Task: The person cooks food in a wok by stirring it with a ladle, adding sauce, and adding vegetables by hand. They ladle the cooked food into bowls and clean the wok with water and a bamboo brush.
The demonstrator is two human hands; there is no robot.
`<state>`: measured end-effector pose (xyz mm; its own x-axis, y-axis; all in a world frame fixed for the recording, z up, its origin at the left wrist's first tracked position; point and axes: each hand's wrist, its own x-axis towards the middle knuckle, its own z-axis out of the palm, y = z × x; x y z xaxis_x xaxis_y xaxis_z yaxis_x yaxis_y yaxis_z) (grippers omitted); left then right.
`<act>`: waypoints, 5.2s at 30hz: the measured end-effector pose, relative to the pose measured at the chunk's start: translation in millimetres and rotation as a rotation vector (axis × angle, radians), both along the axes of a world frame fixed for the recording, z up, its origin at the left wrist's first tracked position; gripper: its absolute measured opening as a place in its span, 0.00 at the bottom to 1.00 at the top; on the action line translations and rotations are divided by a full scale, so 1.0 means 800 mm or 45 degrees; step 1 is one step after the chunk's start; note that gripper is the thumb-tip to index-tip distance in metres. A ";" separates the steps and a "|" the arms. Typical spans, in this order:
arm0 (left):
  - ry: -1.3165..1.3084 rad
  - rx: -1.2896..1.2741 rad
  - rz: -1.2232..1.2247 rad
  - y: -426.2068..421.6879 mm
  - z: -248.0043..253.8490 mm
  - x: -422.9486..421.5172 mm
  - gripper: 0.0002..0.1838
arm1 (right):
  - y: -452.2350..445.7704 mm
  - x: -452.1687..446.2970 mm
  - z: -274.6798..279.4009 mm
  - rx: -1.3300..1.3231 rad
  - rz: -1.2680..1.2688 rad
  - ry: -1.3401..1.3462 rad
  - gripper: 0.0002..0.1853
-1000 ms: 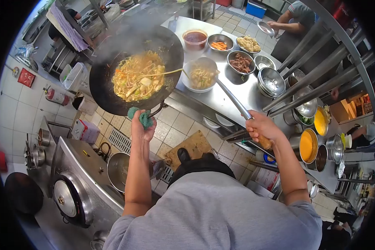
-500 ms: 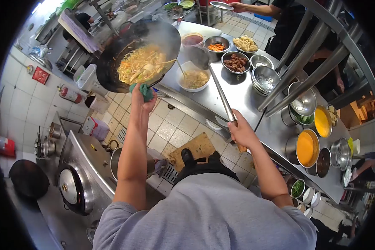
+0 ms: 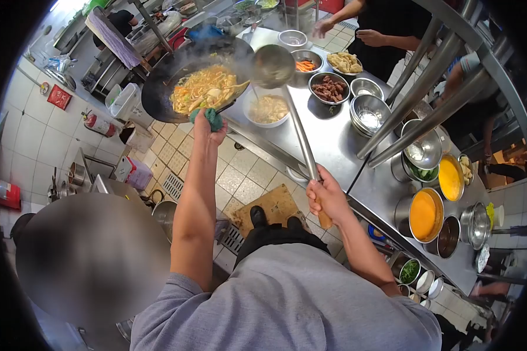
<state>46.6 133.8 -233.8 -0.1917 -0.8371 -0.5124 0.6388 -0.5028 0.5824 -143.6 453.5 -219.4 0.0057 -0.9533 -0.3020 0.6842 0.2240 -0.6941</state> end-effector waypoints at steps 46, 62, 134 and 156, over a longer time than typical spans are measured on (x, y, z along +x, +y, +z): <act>-0.403 0.176 0.442 0.330 -0.148 0.181 0.08 | 0.005 0.190 -0.032 0.546 0.954 0.644 0.22; 0.038 0.236 0.225 0.309 -0.088 0.154 0.06 | -0.059 0.031 0.117 0.383 0.815 -0.626 0.18; -0.334 0.163 0.312 0.288 -0.203 0.231 0.07 | -0.028 0.251 -0.112 0.464 0.674 0.869 0.26; -0.018 0.419 0.251 0.321 -0.171 0.288 0.07 | -0.049 0.176 -0.016 0.619 0.774 -0.701 0.04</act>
<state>276.9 390.3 -370.6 -0.0344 -0.6476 -0.7612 0.7349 -0.5326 0.4199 -2.7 414.4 -232.6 0.7184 -0.5112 -0.4718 0.5586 0.8281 -0.0466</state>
